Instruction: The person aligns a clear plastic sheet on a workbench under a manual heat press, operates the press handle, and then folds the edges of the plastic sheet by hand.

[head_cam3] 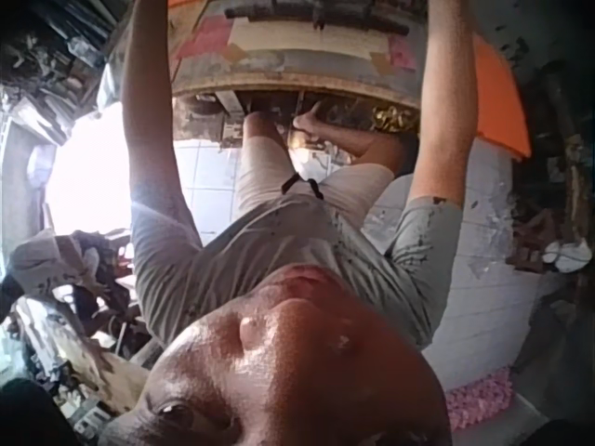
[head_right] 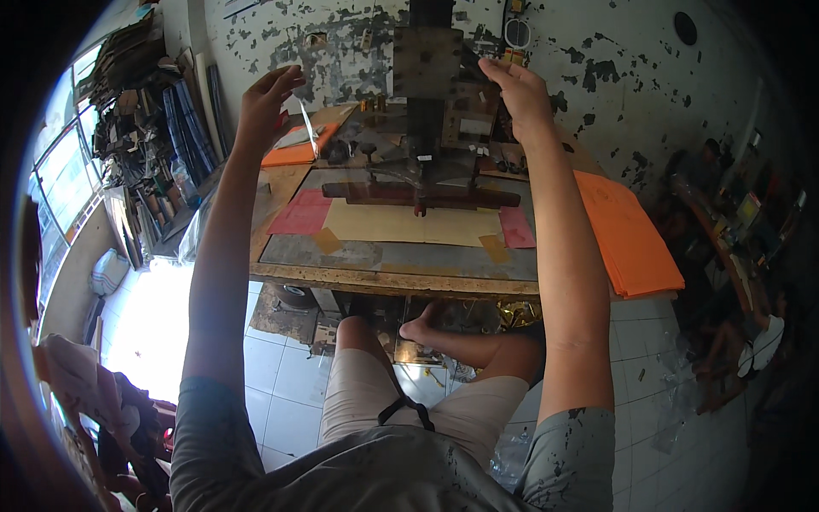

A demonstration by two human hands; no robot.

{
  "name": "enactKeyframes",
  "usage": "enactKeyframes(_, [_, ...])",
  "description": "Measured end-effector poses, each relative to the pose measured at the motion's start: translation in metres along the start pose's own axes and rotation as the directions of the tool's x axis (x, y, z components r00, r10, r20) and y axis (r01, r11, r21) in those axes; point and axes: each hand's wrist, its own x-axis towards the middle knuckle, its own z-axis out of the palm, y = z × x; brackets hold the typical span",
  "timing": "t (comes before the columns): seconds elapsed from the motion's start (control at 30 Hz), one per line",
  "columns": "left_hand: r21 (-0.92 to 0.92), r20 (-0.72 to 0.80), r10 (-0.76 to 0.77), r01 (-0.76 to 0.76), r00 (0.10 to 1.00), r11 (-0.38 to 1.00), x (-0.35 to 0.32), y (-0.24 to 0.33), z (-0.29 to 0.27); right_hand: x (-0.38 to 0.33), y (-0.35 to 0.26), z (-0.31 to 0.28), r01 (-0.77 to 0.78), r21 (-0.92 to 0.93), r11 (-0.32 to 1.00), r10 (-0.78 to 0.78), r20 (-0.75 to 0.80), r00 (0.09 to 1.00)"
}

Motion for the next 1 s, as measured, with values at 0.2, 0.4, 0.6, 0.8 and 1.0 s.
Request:
enactKeyframes(0.2, [0.005,0.003,0.091,-0.091,0.996,0.996,-0.031,0.019,-0.034,-0.024,-0.005,0.031,0.066,0.151,0.986,-0.079,0.082,0.993])
enactKeyframes(0.4, [0.133,-0.140,0.284,-0.266,0.949,0.955,-0.077,0.047,-0.110,-0.033,-0.003,0.115,0.122,0.375,0.919,-0.182,0.130,0.975])
enactKeyframes(0.6, [0.470,-0.198,0.183,-0.070,0.963,0.880,-0.132,0.073,-0.163,-0.032,0.035,0.198,0.144,0.558,0.817,-0.310,0.214,0.926])
enactKeyframes(0.8, [0.455,-0.243,0.032,0.085,0.970,0.886,-0.174,0.050,-0.225,-0.068,0.044,0.247,0.095,0.473,0.876,-0.302,0.384,0.873])
enactKeyframes(1.0, [0.466,-0.199,-0.043,0.133,0.979,0.875,-0.196,0.049,-0.237,-0.077,0.056,0.250,0.064,0.439,0.896,-0.262,0.407,0.875])
